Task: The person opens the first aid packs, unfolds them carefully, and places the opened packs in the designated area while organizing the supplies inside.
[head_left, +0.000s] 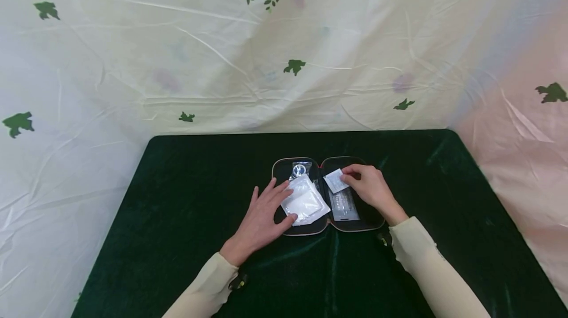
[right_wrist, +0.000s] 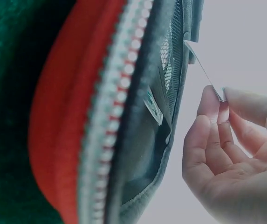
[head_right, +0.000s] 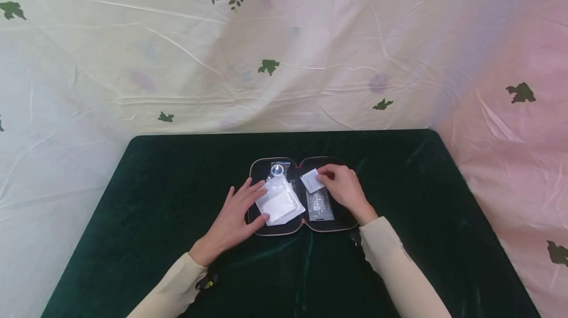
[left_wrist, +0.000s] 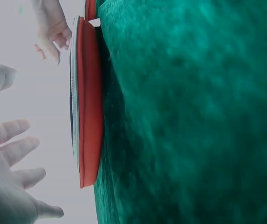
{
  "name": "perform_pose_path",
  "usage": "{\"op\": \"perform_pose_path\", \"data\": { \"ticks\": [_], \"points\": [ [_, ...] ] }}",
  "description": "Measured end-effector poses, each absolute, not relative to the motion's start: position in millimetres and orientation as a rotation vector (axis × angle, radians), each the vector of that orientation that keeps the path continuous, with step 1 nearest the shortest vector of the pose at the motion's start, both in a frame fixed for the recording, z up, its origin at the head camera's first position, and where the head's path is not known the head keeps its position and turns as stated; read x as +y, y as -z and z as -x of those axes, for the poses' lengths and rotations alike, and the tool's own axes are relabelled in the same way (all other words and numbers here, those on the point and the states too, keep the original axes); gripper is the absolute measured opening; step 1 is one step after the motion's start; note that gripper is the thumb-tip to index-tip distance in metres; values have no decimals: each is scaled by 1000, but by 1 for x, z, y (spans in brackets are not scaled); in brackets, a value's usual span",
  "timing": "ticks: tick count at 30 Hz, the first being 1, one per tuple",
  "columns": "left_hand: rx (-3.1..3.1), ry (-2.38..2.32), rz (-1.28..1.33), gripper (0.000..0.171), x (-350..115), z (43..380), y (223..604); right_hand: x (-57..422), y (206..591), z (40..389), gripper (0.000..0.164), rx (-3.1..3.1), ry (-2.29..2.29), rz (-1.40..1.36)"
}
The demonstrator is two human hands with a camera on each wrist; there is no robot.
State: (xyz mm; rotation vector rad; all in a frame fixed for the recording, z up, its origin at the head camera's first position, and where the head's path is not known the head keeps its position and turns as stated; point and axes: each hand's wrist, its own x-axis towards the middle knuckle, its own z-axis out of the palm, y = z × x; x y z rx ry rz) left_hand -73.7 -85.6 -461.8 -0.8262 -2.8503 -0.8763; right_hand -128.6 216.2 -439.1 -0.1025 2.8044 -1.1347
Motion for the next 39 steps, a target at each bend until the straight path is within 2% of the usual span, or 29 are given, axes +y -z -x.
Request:
{"op": "perform_pose_path", "data": {
  "ticks": [18, 39],
  "points": [
    [-2939, 771, 987, 65, -61, 73, 466, 241, 441, 125, 36, 2865, 1240, -100],
    [-2982, 721, 1012, 67, -62, 74, 471, 254, 447, 138, 37, 2883, 1262, -383]
  ]
}}
